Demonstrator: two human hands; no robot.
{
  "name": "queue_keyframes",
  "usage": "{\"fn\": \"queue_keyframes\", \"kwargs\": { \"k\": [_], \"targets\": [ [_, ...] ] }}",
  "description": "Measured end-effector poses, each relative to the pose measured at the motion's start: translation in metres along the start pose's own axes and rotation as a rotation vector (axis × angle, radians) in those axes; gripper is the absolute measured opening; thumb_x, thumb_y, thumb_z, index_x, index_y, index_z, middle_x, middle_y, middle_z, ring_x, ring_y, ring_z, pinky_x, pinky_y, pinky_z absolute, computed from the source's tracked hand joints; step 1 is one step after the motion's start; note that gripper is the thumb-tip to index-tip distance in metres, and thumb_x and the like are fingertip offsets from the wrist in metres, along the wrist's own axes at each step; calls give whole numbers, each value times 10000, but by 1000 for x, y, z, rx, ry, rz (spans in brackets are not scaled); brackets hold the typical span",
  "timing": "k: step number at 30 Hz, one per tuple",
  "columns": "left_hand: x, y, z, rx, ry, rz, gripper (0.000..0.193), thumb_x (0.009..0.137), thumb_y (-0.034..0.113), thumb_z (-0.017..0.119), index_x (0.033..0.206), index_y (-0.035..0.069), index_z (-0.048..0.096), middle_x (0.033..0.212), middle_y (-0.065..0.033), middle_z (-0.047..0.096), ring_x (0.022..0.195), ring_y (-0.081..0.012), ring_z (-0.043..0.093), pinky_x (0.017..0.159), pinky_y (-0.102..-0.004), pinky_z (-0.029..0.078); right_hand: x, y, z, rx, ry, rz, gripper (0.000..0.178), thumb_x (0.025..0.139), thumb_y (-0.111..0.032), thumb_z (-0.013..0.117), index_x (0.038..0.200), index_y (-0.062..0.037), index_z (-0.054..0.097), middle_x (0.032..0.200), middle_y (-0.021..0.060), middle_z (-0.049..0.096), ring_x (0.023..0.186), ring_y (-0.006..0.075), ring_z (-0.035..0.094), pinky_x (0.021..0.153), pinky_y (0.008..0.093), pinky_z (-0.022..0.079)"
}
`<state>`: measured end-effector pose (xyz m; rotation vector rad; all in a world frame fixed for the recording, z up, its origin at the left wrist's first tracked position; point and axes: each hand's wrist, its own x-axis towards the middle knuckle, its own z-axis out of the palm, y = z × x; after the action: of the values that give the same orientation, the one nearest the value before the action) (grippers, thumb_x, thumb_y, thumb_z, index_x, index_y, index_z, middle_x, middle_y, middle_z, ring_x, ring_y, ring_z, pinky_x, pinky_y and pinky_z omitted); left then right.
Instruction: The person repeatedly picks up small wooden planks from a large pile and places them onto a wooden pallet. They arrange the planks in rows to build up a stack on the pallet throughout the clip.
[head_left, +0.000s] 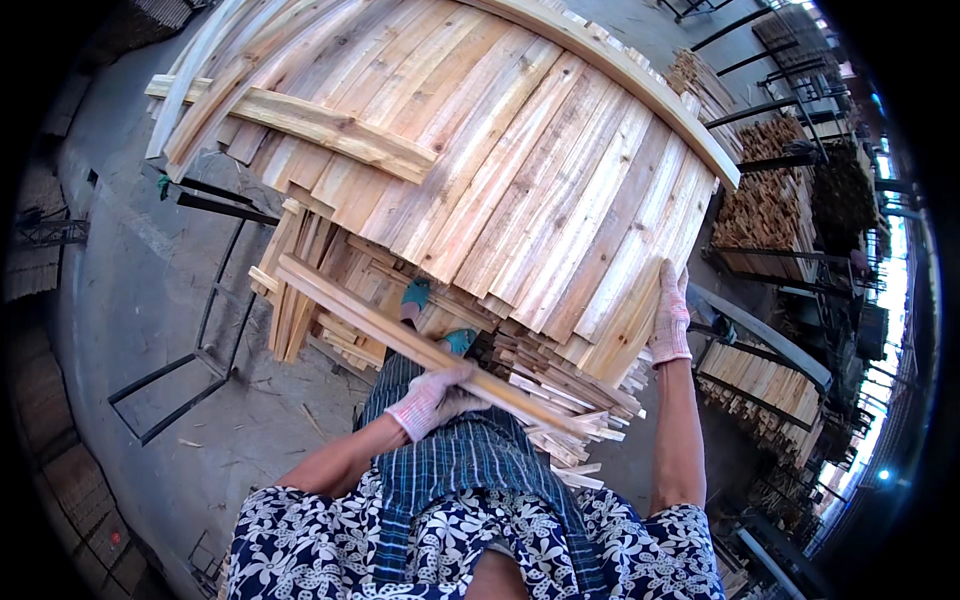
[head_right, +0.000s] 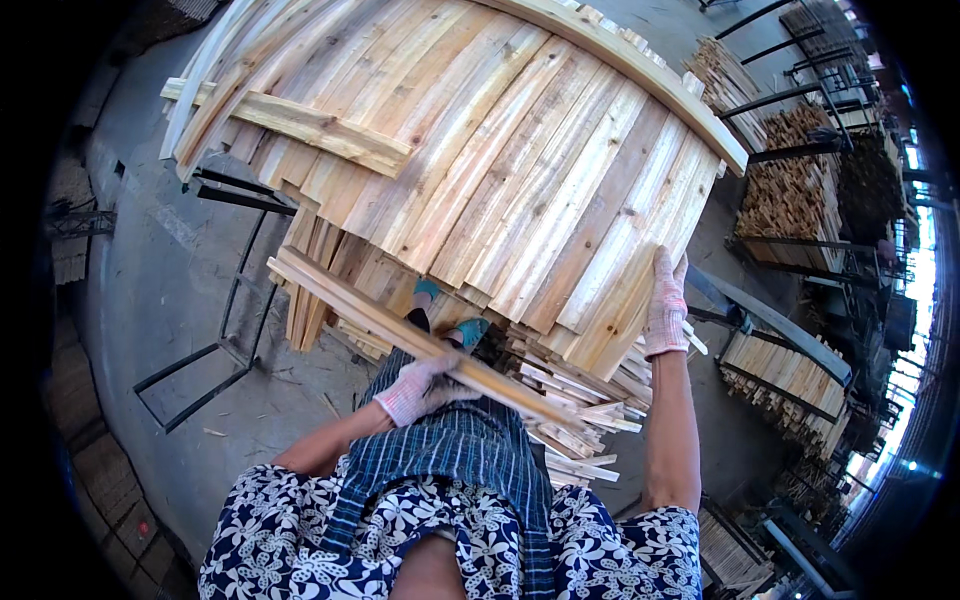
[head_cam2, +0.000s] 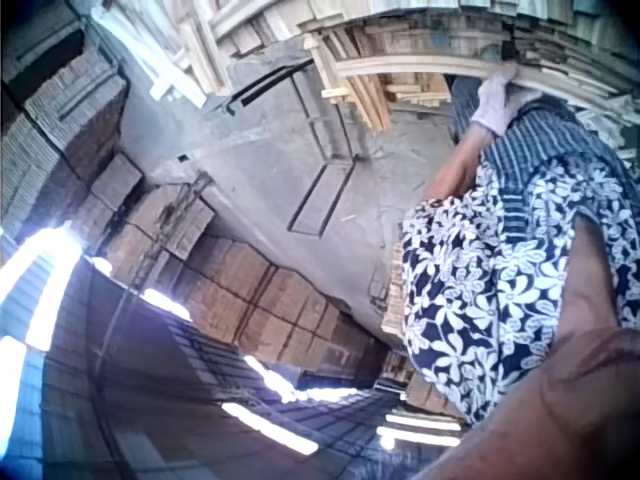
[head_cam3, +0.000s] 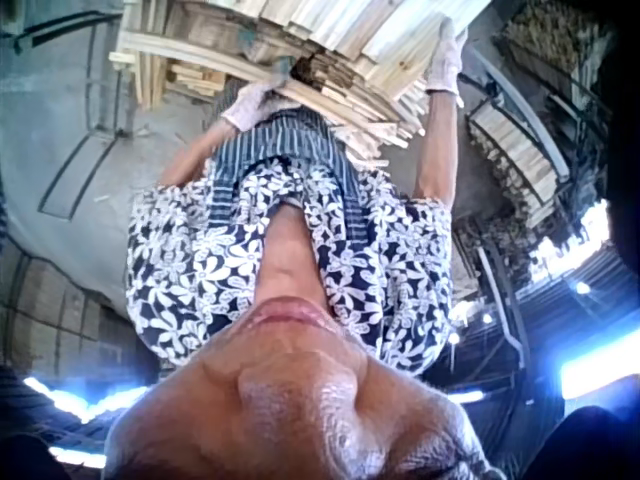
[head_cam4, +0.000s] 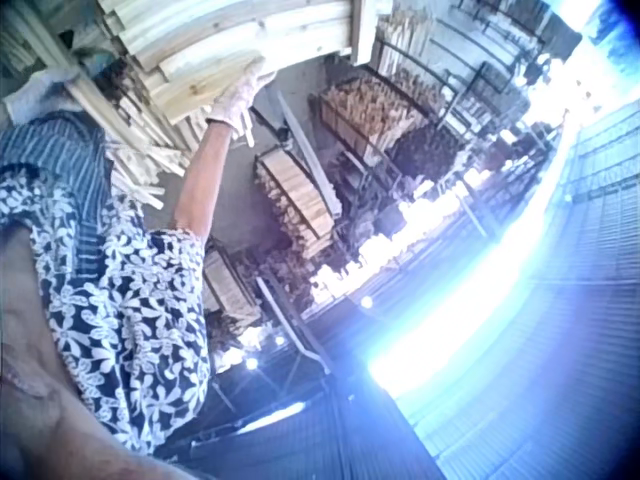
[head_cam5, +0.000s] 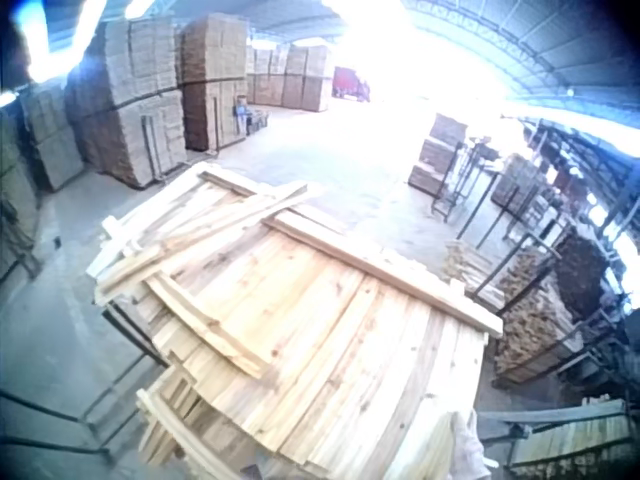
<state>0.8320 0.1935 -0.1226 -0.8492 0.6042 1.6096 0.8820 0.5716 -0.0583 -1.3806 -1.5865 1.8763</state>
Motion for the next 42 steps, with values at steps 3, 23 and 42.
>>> {"fn": "queue_keyframes", "kwargs": {
  "k": [3,23,42],
  "targets": [
    [15,-12,26,-84,-20,-42,353,906,52,641,1212,-25,483,1244,-256,534,1195,-451,536,973,-705,451,4,-1,4,-35,-9,-40,634,985,-398,563,1479,-109,291,1248,138,561,1048,225,620,833,357,574],
    [-87,70,119,431,-329,388,483,895,155,696,1287,40,439,1249,-138,558,1138,-243,590,917,-419,558,-164,-72,109,-1313,-684,-972,658,794,-233,750,1396,-210,485,994,164,559,857,342,601,743,460,502],
    [-87,201,123,902,133,346,200,942,275,611,1051,123,538,768,-52,594,582,-176,585,461,-289,461,-93,-37,104,-1421,-274,-1111,546,859,-203,591,1368,-387,514,937,80,580,853,256,592,799,393,497]
  ]
}}
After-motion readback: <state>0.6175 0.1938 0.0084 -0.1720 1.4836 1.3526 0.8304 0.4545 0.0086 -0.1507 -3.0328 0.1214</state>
